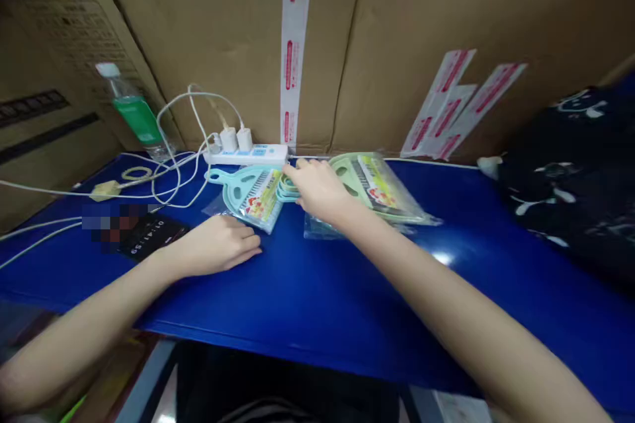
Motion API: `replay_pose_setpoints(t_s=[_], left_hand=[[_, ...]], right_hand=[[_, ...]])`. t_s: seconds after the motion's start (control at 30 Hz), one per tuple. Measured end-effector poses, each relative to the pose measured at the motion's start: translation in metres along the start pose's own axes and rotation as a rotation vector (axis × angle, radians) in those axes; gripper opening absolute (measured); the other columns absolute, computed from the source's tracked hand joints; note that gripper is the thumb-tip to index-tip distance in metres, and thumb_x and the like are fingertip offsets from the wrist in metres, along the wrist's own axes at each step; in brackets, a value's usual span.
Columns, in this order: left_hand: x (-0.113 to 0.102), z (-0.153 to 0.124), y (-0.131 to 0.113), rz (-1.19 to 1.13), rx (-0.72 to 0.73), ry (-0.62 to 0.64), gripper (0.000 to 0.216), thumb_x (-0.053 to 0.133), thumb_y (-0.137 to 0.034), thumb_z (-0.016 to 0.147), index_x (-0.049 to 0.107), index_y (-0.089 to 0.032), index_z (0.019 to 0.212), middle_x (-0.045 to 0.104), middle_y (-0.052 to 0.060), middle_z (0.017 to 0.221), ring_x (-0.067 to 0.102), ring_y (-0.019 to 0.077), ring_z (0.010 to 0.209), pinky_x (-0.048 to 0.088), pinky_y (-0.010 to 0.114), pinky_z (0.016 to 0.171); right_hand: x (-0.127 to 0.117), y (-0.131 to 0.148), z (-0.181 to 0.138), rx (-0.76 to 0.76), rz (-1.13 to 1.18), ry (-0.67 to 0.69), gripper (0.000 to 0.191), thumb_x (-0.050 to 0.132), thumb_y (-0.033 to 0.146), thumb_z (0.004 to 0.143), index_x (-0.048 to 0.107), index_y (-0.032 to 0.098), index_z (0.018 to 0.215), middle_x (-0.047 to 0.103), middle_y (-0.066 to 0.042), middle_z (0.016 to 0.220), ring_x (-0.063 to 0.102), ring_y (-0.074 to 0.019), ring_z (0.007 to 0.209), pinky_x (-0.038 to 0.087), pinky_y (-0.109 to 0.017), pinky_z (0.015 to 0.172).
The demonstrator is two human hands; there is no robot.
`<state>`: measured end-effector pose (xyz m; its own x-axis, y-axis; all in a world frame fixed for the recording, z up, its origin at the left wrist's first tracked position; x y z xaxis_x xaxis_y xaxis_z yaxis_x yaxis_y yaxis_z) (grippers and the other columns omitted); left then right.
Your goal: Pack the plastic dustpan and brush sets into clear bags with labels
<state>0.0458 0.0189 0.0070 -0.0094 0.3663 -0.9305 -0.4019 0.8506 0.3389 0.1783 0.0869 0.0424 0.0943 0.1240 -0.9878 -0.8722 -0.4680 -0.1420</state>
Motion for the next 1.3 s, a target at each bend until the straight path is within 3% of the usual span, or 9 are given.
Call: replay_pose_setpoints(t_s=[0.53,0.93,1.3], left_hand=[[0.0,-0.002,0.001,-0.024,-0.007,-0.015,0.025,0.052,-0.023,0.093,0.058,-0.017,0.07,0.062,-0.002,0.057,0.059,0.0151,0.052,0.038,0.03,0.052],[0.001,-0.002,0.002,-0.046,-0.01,-0.008,0.026,0.052,-0.023,0.094,0.057,-0.017,0.069,0.061,-0.002,0.057,0.058,0.0153,0.052,0.038,0.028,0.052],[0.003,-0.002,0.002,-0.036,-0.017,0.007,0.026,0.051,-0.024,0.094,0.057,-0.017,0.07,0.062,-0.002,0.058,0.059,0.015,0.052,0.039,0.029,0.052]], right_hand=[[0.003,-0.012,0.003,-0.024,0.076,-0.02,0.036,0.066,0.012,0.073,0.066,0.019,0.108,0.072,-0.01,0.107,0.061,-0.0304,0.1,0.044,-0.038,0.079],[0.004,-0.02,0.002,-0.002,0.049,0.001,0.036,0.064,0.01,0.07,0.066,0.019,0.104,0.072,-0.009,0.094,0.061,-0.0287,0.093,0.043,-0.034,0.072],[0.012,-0.05,-0.003,0.031,0.08,-0.017,0.031,0.061,0.014,0.072,0.064,0.019,0.103,0.072,-0.012,0.098,0.06,-0.0316,0.093,0.043,-0.036,0.072]])
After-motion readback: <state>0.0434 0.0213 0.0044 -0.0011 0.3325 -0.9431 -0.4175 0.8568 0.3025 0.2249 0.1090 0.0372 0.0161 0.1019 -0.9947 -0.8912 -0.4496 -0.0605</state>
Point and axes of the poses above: each hand's wrist, its own z-axis towards the middle knuckle, its own x-axis out of the palm, y = z × x, the point moved 5 cm from there along z, towards the middle knuckle
